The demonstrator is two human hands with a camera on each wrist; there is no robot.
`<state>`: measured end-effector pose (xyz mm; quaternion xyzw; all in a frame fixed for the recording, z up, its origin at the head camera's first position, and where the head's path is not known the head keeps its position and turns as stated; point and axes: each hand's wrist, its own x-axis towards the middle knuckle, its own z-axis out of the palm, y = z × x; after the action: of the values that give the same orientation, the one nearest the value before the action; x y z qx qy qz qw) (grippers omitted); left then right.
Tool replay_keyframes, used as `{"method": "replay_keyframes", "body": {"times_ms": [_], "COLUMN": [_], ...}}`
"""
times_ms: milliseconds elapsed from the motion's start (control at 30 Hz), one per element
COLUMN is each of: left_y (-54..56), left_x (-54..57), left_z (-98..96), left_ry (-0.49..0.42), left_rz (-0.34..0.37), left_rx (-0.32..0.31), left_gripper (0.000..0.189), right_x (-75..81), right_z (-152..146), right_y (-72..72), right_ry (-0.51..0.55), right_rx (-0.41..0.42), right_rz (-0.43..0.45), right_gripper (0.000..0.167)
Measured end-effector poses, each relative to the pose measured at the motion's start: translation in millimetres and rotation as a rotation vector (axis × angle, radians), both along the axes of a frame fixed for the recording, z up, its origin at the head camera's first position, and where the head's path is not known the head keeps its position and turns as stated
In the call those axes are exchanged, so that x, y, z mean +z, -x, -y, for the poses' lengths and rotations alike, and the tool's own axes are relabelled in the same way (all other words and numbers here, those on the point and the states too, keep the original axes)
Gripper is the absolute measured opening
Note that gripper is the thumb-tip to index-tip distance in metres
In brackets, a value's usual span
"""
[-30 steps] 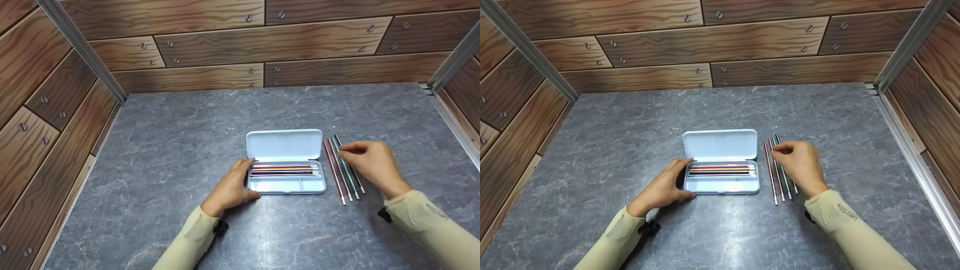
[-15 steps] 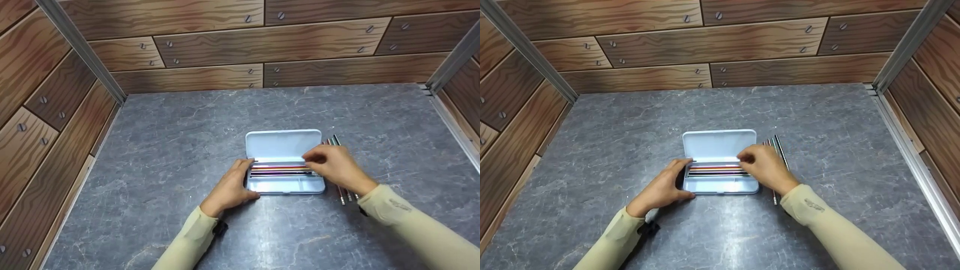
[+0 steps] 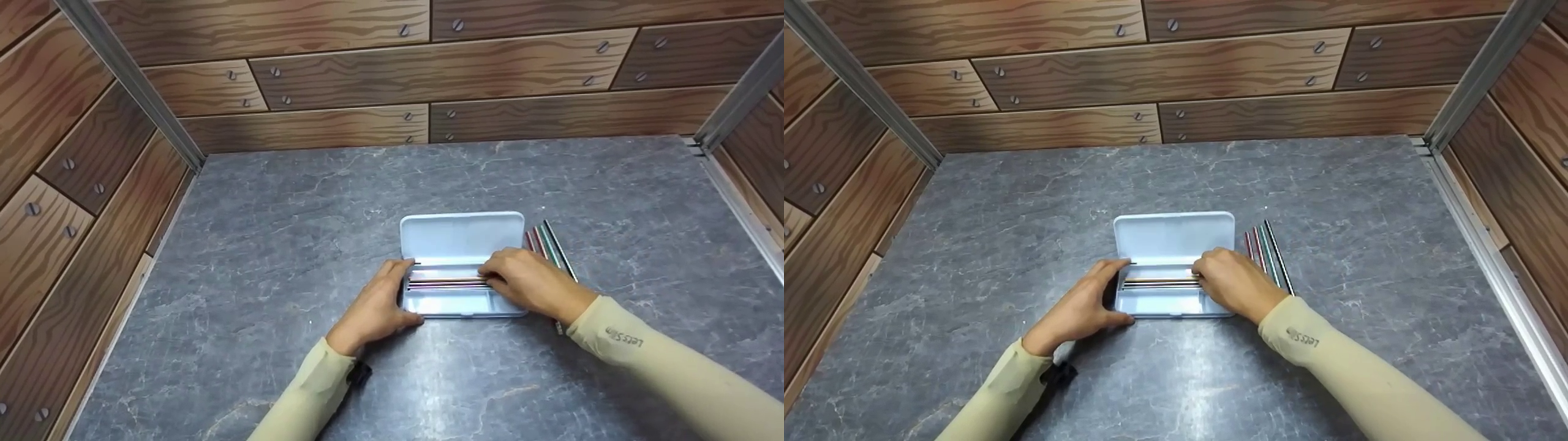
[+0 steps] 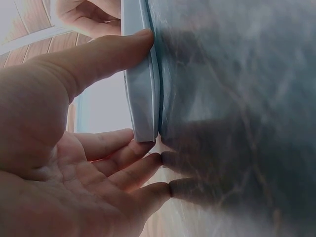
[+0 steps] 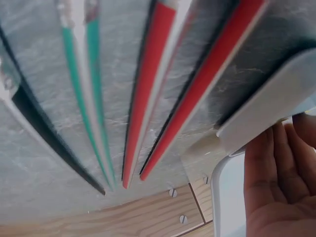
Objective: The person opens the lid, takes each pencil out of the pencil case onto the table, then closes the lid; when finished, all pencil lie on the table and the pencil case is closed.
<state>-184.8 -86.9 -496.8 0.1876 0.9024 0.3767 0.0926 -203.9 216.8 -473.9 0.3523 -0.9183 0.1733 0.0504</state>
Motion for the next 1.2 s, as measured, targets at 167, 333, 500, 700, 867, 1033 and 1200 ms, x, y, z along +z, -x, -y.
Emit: {"method": "replay_keyframes", "body": {"times_ms": [167, 333, 500, 700, 867, 1033, 1200], "left_y": [0.0, -0.6, -0.5, -0.1, 0.4, 0.6, 0.4], "left_x": [0.9, 1.0, 0.1, -0.1, 1.1, 1.5, 0.0], "left_z": [0.0, -0.2, -0.2, -0.2, -0.7, -0.3, -0.3], "left_ry": [0.003, 0.006, 0.007, 0.008, 0.012, 0.012, 0.005], "left_rz": [0.006, 0.002, -0.011, 0.003, 0.008, -0.005, 0.011], "left_rx": [-0.001, -0.007, -0.012, -0.001, 0.000, -0.005, -0.001], "left_gripper": [0.105, 0.105, 0.104, 0.105, 0.106, 0.104, 0.105], "right_x": [1.3, -1.8, -3.2, -0.7, 4.9, 10.3, 11.5], "right_z": [-0.6, -1.0, -2.3, -4.3, -8.1, -12.7, -18.4], "right_y": [0.8, 0.9, 0.0, 0.0, -1.4, -3.2, -4.2], "right_ry": [0.003, 0.016, 0.047, 0.116, 0.140, 0.133, 0.145], "right_rx": [0.009, 0.019, 0.018, 0.028, 0.011, -0.013, -0.012], "right_rz": [0.026, -0.025, -0.035, -0.037, -0.035, -0.021, -0.043], "right_gripper": [0.018, 0.015, 0.016, 0.017, 0.019, 0.019, 0.019]}}
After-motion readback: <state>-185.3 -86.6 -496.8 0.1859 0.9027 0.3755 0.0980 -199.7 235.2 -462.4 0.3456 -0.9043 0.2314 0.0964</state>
